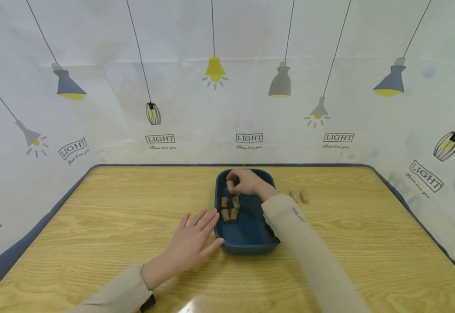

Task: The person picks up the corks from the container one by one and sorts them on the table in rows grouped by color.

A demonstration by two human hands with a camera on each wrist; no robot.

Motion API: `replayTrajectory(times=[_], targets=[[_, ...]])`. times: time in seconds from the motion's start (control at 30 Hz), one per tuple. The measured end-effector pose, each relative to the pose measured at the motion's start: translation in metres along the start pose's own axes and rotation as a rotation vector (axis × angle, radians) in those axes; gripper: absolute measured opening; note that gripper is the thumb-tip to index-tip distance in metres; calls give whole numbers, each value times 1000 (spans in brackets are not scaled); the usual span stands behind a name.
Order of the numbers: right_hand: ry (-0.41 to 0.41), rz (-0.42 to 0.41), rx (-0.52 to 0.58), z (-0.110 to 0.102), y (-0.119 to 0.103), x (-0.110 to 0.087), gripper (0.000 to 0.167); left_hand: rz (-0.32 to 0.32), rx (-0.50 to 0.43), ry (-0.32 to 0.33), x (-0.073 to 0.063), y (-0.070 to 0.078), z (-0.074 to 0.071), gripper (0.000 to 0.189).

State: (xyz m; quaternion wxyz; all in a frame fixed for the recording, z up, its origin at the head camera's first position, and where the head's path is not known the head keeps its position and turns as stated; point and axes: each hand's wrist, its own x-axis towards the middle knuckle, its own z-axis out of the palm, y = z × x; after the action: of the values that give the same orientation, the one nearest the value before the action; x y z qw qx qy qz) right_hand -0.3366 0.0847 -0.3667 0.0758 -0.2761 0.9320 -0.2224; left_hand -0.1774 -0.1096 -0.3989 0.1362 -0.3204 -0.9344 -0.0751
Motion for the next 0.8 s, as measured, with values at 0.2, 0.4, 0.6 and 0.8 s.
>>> replayTrajectory(times=[0.2,0.4,0.6,0.8], targets=[[1,-50,30,-20,0,-8,40,-3,-1,7,0,0,0,63],[20,-84,-8,-35,3,-15,39,-8,5,1,0,0,1,63],[22,-89,2,-51,10,-25,39,-13,7,-9,0,0,1,63],[17,-88,0,-61,20,-40,39,-14,1,-9,0,1,0,63]])
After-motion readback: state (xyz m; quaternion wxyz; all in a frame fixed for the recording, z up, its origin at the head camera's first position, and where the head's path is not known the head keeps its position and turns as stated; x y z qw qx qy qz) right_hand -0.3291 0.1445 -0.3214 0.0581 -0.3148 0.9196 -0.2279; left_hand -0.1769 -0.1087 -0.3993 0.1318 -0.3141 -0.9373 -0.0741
